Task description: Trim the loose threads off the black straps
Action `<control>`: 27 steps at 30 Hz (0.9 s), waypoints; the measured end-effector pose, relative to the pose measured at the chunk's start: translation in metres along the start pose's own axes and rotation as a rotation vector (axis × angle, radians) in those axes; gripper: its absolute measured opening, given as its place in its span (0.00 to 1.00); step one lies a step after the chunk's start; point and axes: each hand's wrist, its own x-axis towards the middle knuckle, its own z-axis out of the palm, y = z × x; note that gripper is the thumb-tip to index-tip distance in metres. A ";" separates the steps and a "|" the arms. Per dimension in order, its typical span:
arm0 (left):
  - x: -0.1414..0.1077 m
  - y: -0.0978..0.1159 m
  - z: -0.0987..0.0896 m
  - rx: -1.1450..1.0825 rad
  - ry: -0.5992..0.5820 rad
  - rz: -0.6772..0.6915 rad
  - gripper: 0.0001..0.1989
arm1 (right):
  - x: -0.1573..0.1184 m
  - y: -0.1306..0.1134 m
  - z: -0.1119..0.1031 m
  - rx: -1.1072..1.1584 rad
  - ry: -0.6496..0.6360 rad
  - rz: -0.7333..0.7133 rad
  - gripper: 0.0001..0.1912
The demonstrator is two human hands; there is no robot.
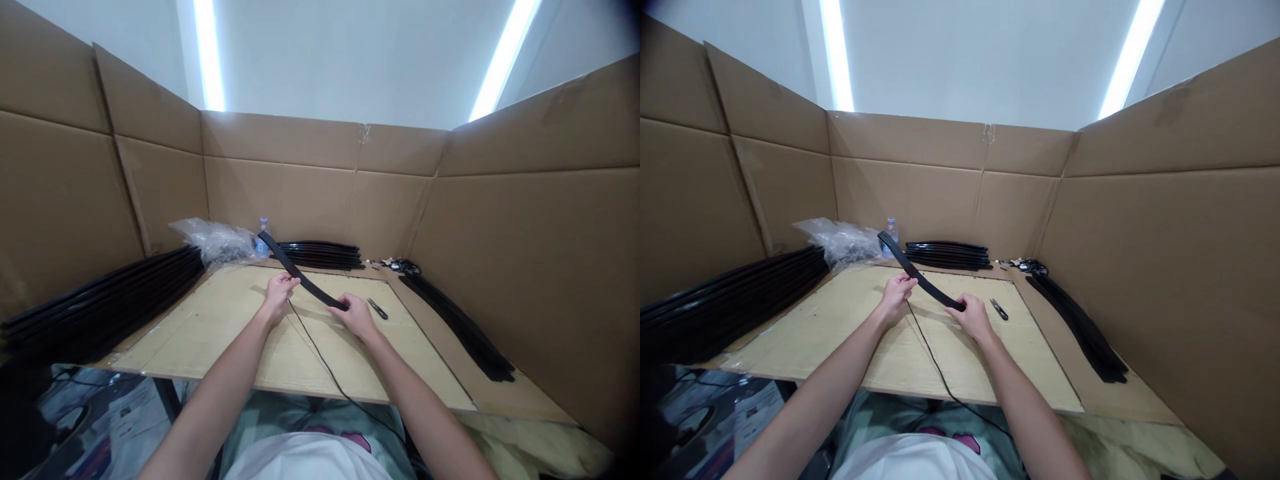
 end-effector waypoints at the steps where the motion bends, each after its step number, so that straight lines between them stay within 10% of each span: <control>1: 0.000 0.000 0.000 -0.001 0.005 0.000 0.19 | 0.000 -0.001 0.000 -0.012 0.003 -0.002 0.15; 27: 0.002 -0.003 0.000 0.002 0.095 0.015 0.18 | -0.003 -0.009 -0.002 -0.208 -0.089 -0.025 0.05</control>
